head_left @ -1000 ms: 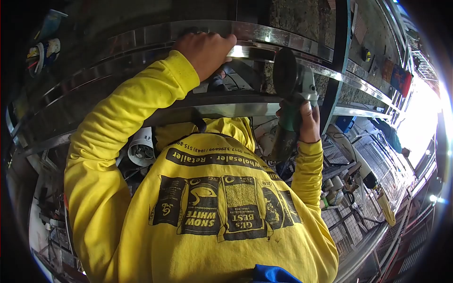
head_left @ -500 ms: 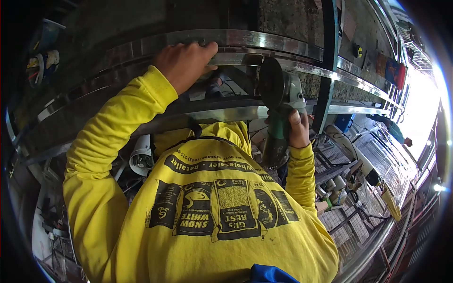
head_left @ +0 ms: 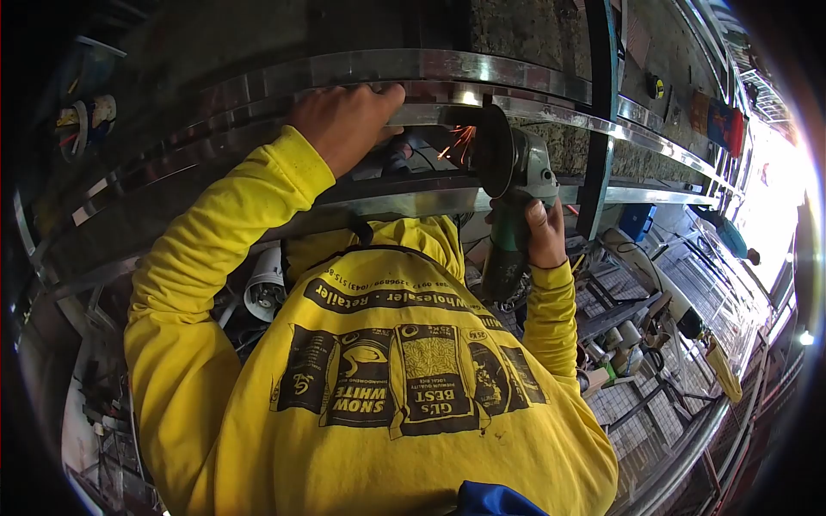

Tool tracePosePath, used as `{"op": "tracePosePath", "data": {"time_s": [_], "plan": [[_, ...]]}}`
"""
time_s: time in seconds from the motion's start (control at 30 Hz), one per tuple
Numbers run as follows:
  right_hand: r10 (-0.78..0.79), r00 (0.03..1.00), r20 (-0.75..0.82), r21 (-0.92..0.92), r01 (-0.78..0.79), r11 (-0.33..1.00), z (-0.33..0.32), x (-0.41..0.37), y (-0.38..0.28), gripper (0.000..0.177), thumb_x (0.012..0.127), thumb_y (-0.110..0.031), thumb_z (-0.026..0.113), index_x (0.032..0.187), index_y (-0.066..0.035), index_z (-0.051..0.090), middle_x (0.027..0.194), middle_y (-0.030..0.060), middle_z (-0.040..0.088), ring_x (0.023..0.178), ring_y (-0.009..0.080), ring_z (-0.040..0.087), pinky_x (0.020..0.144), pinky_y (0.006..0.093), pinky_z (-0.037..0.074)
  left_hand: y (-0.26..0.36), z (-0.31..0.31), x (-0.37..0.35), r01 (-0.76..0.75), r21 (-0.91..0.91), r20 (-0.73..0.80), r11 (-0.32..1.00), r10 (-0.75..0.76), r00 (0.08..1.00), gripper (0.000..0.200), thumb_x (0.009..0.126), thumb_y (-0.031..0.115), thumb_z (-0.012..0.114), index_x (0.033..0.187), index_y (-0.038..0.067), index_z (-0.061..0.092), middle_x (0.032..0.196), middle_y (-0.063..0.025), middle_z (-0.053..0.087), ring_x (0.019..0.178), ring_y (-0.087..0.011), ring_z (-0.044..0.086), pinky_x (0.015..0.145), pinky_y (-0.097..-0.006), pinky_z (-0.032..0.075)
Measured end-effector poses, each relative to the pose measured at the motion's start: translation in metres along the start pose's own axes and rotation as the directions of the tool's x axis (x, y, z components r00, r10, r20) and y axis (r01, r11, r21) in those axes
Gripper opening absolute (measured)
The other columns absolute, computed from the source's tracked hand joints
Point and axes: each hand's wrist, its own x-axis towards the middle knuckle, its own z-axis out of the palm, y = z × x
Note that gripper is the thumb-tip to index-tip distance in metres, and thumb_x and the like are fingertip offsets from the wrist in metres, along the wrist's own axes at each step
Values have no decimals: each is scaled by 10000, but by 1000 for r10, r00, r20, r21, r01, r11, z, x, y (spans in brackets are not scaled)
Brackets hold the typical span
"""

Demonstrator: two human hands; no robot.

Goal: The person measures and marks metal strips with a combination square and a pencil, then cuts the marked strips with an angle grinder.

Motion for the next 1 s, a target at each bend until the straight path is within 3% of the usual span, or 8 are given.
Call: {"op": "tracePosePath", "data": {"time_s": [0.1,0.67,0.8,0.93,1.0], "plan": [[-63,996,-60,-113,55,992,5,0,3,690,975,-511,684,1383,17,504,1137,212,699,890,305,731,754,407,625,1,1,-2,0,-1,-18,1000,0,1000,409,935,350,724,1233,112,576,871,-152,716,827,-373,741,706,-483,608],[-92,994,-57,-156,82,984,1,3,8,680,975,-495,689,1381,19,508,1125,203,697,883,305,732,758,406,627,2,5,-9,11,-54,-49,999,-13,999,372,944,362,713,1175,104,576,902,-153,727,836,-381,735,703,-479,608],[-106,991,-84,-114,96,989,10,-2,4,711,927,-477,746,1367,35,521,1117,202,697,883,305,733,755,409,629,0,2,-9,18,-47,-13,999,-19,1000,381,945,371,715,1161,92,570,910,-160,730,840,-392,727,701,-482,597],[-56,998,8,-45,56,997,6,-22,5,788,796,-415,842,1335,77,544,1125,220,688,908,313,734,762,407,630,-13,-4,-8,1,-88,-31,996,-4,1000,411,946,385,723,1171,76,573,878,-182,721,837,-400,720,686,-483,585],[-78,996,30,17,78,997,4,-32,11,776,802,-408,831,1334,79,544,1126,227,687,913,319,734,765,409,631,-14,-9,-12,25,-101,-26,995,-28,999,428,943,391,730,1174,61,585,855,-198,714,834,-410,715,682,-487,577]]}}
